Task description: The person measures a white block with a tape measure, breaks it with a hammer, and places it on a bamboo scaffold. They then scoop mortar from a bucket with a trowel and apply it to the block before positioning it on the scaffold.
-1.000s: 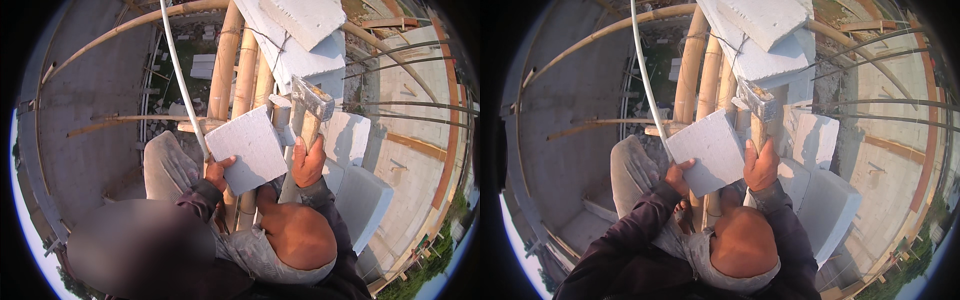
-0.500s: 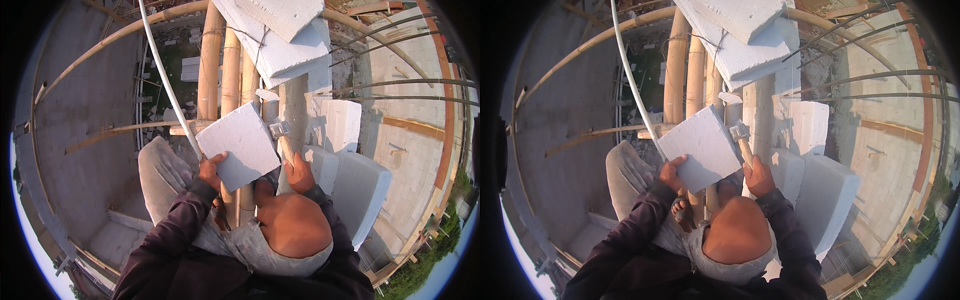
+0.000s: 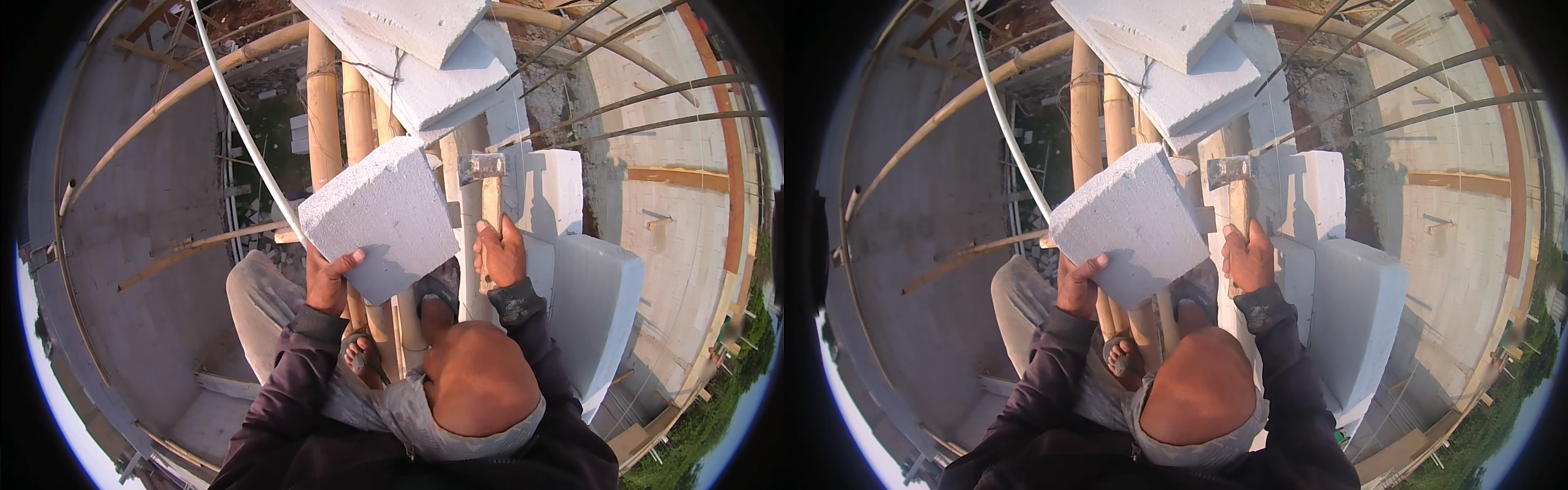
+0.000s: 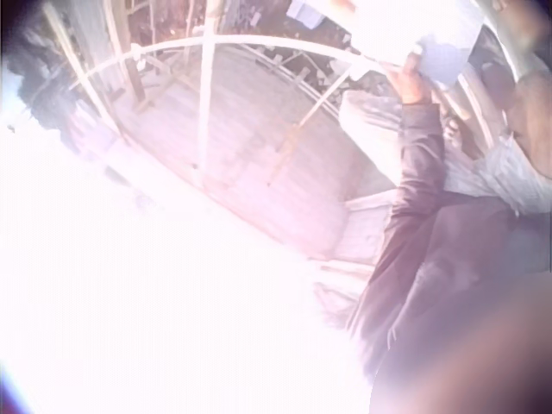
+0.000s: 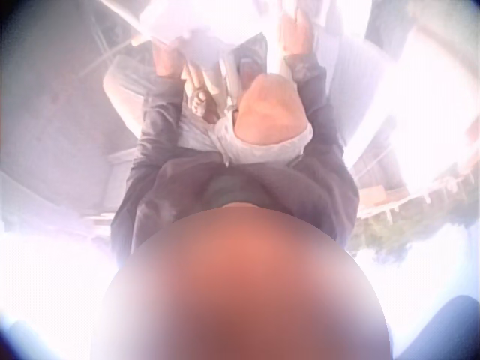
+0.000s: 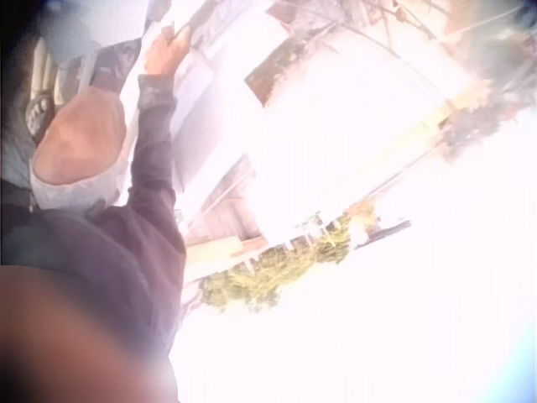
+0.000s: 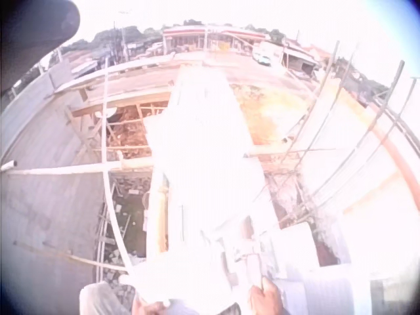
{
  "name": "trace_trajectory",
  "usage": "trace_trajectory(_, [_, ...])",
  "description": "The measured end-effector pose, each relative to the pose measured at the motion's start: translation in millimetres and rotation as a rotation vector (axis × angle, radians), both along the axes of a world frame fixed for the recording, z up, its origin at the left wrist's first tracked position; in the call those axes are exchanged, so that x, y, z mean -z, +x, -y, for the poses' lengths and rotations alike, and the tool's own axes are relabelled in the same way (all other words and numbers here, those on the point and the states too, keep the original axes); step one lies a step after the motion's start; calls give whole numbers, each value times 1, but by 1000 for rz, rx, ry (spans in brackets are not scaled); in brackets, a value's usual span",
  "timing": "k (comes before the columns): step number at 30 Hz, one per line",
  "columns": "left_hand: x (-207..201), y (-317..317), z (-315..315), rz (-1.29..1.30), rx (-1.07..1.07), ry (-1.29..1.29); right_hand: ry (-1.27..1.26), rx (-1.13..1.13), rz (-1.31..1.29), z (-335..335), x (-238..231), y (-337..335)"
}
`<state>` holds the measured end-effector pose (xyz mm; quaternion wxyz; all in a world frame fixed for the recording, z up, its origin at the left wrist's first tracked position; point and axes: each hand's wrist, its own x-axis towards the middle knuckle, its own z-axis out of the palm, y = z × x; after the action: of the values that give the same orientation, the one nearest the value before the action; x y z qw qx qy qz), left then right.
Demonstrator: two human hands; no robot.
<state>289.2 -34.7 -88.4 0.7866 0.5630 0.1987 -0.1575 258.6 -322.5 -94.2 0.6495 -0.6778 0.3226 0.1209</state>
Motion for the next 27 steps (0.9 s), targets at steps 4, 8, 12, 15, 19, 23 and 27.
trace_trajectory(4, [-23,52,-9,225,117,206,79,-37,118,-8,-32,22])
trace_trajectory(8, [-18,91,-16,418,164,338,77,-122,203,-12,-41,40])
trace_trajectory(12, [3,95,-20,379,212,382,55,-159,134,-17,-35,44])
trace_trajectory(15, [11,91,-35,351,271,437,27,-202,82,-22,-29,35])
trace_trajectory(19, [2,88,-57,449,250,487,-140,-323,155,-31,-27,23])
trace_trajectory(23, [-13,88,-59,434,274,549,-369,-371,139,-35,-47,33])
trace_trajectory(27, [-20,79,-52,402,256,585,-544,-333,522,-32,-91,49])
